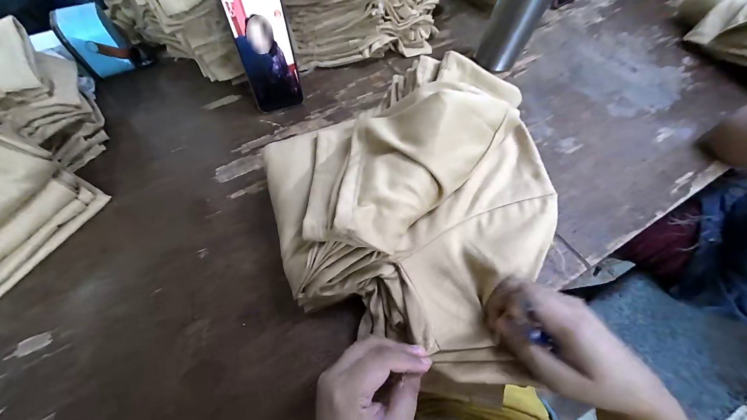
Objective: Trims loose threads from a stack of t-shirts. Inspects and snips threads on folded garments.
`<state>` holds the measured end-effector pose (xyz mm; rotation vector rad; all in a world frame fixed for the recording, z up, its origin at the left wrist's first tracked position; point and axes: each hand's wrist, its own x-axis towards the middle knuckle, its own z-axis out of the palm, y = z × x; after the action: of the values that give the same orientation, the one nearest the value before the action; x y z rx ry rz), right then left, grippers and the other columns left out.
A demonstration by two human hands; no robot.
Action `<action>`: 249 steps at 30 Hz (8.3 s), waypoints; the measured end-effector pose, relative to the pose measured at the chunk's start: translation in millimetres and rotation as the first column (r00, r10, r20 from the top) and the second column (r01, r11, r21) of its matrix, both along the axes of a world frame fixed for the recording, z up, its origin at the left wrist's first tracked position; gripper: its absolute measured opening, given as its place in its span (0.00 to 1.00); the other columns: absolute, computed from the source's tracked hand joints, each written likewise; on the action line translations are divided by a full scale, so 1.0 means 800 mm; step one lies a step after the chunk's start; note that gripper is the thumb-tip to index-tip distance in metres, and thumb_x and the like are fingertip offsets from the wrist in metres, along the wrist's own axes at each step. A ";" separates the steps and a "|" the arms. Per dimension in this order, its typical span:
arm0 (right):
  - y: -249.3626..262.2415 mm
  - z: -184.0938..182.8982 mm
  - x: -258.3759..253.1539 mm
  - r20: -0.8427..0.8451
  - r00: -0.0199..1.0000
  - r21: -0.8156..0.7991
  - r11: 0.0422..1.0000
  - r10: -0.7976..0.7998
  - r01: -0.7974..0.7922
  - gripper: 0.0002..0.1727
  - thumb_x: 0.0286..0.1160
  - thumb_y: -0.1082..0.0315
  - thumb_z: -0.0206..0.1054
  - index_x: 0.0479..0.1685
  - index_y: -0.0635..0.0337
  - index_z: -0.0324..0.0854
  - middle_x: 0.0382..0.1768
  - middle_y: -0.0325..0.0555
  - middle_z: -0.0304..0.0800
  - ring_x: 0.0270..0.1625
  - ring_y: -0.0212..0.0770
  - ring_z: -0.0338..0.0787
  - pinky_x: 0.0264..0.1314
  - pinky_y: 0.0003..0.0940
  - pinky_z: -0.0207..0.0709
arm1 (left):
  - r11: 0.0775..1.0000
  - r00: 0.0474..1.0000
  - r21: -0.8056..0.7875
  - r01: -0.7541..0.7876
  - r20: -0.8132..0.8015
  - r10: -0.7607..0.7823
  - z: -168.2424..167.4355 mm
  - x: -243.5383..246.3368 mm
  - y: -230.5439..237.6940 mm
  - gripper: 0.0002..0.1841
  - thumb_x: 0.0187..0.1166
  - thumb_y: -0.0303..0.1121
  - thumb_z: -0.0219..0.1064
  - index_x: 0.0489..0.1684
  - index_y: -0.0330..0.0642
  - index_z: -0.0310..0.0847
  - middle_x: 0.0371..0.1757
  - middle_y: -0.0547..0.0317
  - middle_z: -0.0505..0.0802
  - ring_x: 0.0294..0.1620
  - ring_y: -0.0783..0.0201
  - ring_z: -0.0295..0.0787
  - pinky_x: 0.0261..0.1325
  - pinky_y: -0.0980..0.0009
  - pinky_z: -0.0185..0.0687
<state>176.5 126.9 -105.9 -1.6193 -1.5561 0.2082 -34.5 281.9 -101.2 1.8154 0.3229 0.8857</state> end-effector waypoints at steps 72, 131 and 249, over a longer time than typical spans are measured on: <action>0.063 0.009 -0.057 -0.178 0.984 0.396 0.917 0.027 0.046 0.23 0.64 0.61 0.85 0.44 0.52 0.70 0.61 0.43 0.88 0.63 0.37 0.90 0.63 0.31 0.86 | 0.776 0.914 -0.546 0.316 0.394 -0.095 -0.008 0.022 -0.016 0.17 0.87 0.34 0.61 0.70 0.41 0.83 0.66 0.58 0.92 0.65 0.67 0.89 0.71 0.67 0.83; 0.032 0.004 -0.071 0.219 0.954 -0.004 0.978 -0.204 0.210 0.27 0.90 0.42 0.51 0.29 0.54 0.73 0.16 0.35 0.68 0.19 0.30 0.70 0.22 0.24 0.64 | 0.846 0.908 -0.519 0.122 0.402 0.116 -0.009 0.020 -0.037 0.10 0.82 0.34 0.68 0.54 0.49 0.93 0.56 0.65 0.95 0.58 0.73 0.91 0.64 0.75 0.86; 0.060 0.018 0.002 -0.261 0.953 0.426 0.868 -0.151 0.255 0.08 0.78 0.68 0.69 0.34 0.48 0.74 0.40 0.30 0.85 0.44 0.20 0.84 0.49 0.14 0.78 | 0.977 0.975 0.148 -0.151 -0.142 0.172 0.004 0.040 0.002 0.13 0.82 0.29 0.65 0.55 0.32 0.90 0.44 0.57 0.97 0.44 0.76 0.93 0.52 0.82 0.88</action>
<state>178.4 175.2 -91.6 -1.3205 -1.1451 -0.0906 -2.8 283.6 -98.2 2.0119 0.5255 0.8994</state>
